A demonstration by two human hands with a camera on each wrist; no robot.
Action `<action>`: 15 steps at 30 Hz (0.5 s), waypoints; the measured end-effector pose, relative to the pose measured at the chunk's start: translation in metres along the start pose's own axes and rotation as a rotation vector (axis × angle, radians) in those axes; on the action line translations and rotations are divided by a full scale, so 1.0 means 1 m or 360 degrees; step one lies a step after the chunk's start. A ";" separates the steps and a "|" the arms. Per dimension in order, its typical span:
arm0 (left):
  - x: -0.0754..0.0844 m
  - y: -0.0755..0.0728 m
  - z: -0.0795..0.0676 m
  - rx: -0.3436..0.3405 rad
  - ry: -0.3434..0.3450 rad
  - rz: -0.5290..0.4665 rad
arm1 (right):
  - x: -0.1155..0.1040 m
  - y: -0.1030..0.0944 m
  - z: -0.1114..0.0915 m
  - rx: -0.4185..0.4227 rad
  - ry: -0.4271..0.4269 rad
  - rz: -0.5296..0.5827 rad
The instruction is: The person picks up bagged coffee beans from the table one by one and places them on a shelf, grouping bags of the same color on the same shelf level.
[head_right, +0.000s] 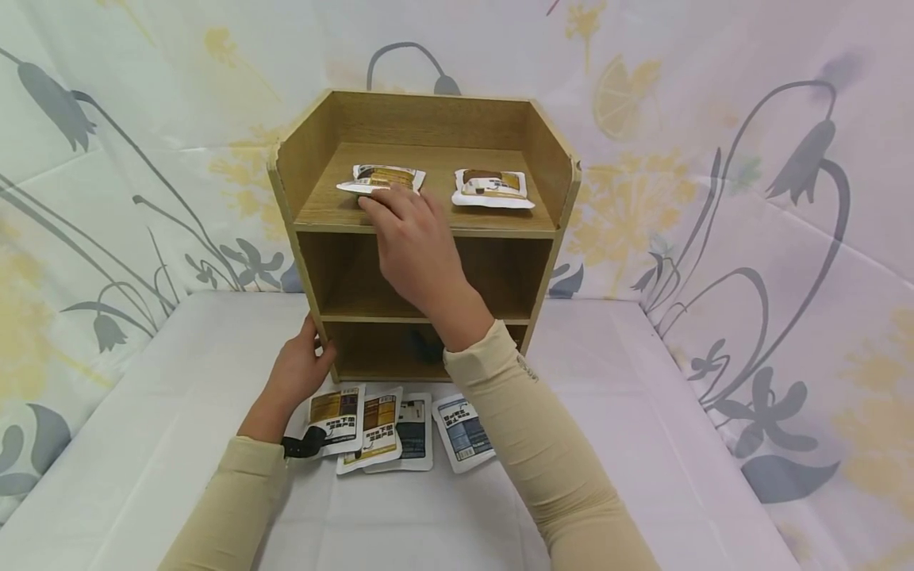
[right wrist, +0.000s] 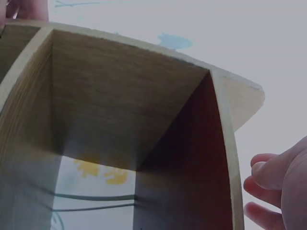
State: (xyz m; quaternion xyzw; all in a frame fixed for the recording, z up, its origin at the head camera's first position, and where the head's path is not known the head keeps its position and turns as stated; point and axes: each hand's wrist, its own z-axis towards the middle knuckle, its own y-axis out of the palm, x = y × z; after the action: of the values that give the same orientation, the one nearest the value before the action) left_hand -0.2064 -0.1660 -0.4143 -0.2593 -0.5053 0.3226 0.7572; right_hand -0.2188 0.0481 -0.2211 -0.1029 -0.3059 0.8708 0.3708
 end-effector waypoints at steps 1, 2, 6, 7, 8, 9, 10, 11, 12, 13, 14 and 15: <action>0.000 0.000 0.000 -0.0002 -0.0001 0.0000 | -0.001 0.000 -0.002 0.0003 -0.0005 0.0003; 0.000 0.000 0.000 -0.0002 -0.0002 -0.0001 | -0.002 -0.001 -0.003 0.0007 -0.0007 0.0005; -0.001 -0.001 -0.001 -0.0004 0.0006 -0.0004 | -0.007 -0.004 -0.011 0.0023 -0.0001 0.0025; -0.001 -0.001 -0.001 -0.0008 0.0005 -0.0005 | -0.008 -0.005 -0.013 0.0026 0.0000 0.0028; 0.000 -0.001 -0.001 -0.0013 0.0005 -0.0004 | -0.009 -0.005 -0.015 0.0034 -0.0003 0.0034; -0.001 -0.001 -0.001 -0.0018 0.0006 -0.0003 | -0.010 -0.006 -0.017 0.0037 -0.0006 0.0039; -0.001 -0.001 0.000 -0.0023 0.0009 0.0000 | -0.010 -0.007 -0.019 0.0041 -0.0009 0.0045; -0.001 -0.001 0.000 -0.0029 0.0010 0.0001 | -0.011 -0.007 -0.021 0.0043 -0.0012 0.0050; -0.001 -0.002 0.001 -0.0035 0.0010 0.0003 | -0.012 -0.008 -0.023 0.0046 -0.0016 0.0059; -0.001 -0.002 0.001 -0.0042 0.0010 0.0007 | -0.012 -0.008 -0.025 0.0051 -0.0024 0.0069; -0.001 -0.002 0.001 -0.0045 0.0013 0.0009 | -0.013 -0.008 -0.027 0.0063 -0.0039 0.0087; -0.001 -0.002 0.002 -0.0050 0.0013 0.0009 | -0.014 -0.008 -0.030 0.0070 -0.0055 0.0106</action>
State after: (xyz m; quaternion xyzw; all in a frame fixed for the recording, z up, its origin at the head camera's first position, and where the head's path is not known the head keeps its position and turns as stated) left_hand -0.2079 -0.1681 -0.4133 -0.2739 -0.5064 0.3156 0.7542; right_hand -0.1924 0.0564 -0.2401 -0.0898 -0.2895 0.8908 0.3385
